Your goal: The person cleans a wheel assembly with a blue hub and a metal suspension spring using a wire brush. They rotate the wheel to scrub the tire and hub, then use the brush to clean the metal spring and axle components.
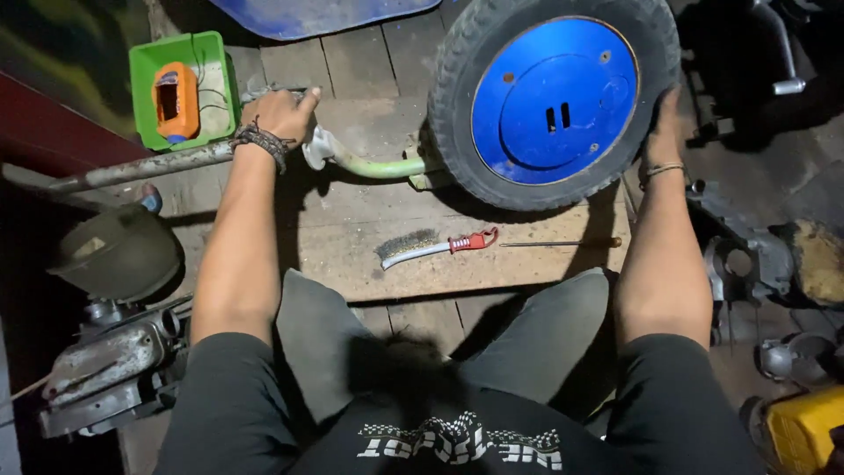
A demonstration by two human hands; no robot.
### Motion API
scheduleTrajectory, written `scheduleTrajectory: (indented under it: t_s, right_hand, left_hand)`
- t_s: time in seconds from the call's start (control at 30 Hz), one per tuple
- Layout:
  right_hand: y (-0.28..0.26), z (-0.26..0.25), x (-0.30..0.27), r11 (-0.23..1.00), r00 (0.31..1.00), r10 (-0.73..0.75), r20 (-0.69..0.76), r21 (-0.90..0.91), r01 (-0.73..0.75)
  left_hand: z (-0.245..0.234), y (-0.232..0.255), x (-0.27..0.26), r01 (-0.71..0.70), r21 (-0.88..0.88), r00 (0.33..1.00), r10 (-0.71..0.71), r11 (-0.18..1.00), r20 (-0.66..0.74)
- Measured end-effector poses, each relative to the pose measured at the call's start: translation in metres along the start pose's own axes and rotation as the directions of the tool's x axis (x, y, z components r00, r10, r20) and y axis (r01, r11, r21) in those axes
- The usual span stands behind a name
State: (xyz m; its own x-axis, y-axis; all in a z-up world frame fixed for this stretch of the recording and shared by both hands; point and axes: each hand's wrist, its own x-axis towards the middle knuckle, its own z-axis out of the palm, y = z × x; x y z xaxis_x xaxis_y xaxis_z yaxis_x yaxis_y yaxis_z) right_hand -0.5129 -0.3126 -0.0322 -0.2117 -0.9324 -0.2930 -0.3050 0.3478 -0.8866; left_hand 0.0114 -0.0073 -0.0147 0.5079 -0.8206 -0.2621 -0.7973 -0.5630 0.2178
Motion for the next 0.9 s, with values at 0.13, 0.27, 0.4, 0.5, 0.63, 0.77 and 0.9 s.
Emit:
scheduleTrajectory:
  t_s: [0.13,0.27,0.4,0.5,0.63,0.77,0.9]
  right_hand:
    - [-0.017,0.000,-0.080,0.947,0.828,-0.306,0.470,0.238,0.215]
    - [-0.058,0.008,-0.133,0.957,0.827,-0.276,0.491,0.061,0.284]
    - [-0.046,0.024,-0.122,0.990,0.916,-0.143,0.375,0.043,0.136]
    - [-0.043,0.029,-0.125,0.992,0.969,-0.062,0.241,0.120,0.034]
    - [-0.041,0.029,-0.124,0.999,0.977,0.023,0.212,-0.048,-0.013]
    - [-0.045,0.027,-0.138,0.986,0.973,-0.019,0.232,-0.155,0.057]
    - [-0.033,0.008,-0.153,0.978,0.981,-0.001,0.192,-0.207,0.041]
  left_hand:
    - [-0.001,0.001,-0.004,-0.029,0.027,0.999,0.030,0.999,-0.039]
    - [-0.005,0.002,-0.002,-0.083,0.034,0.996,0.084,0.996,-0.028]
    - [0.006,0.002,0.003,-0.045,0.025,0.998,0.046,0.999,-0.034]
    - [0.024,-0.002,0.004,-0.004,-0.061,1.000,0.005,0.998,0.012]
    - [0.039,0.004,-0.003,-0.017,-0.198,0.993,0.040,0.980,0.113]
    - [0.023,0.021,-0.021,0.035,-0.177,0.991,-0.011,0.984,0.137]
    - [0.030,0.024,-0.016,0.009,-0.174,0.991,0.015,0.985,0.136]
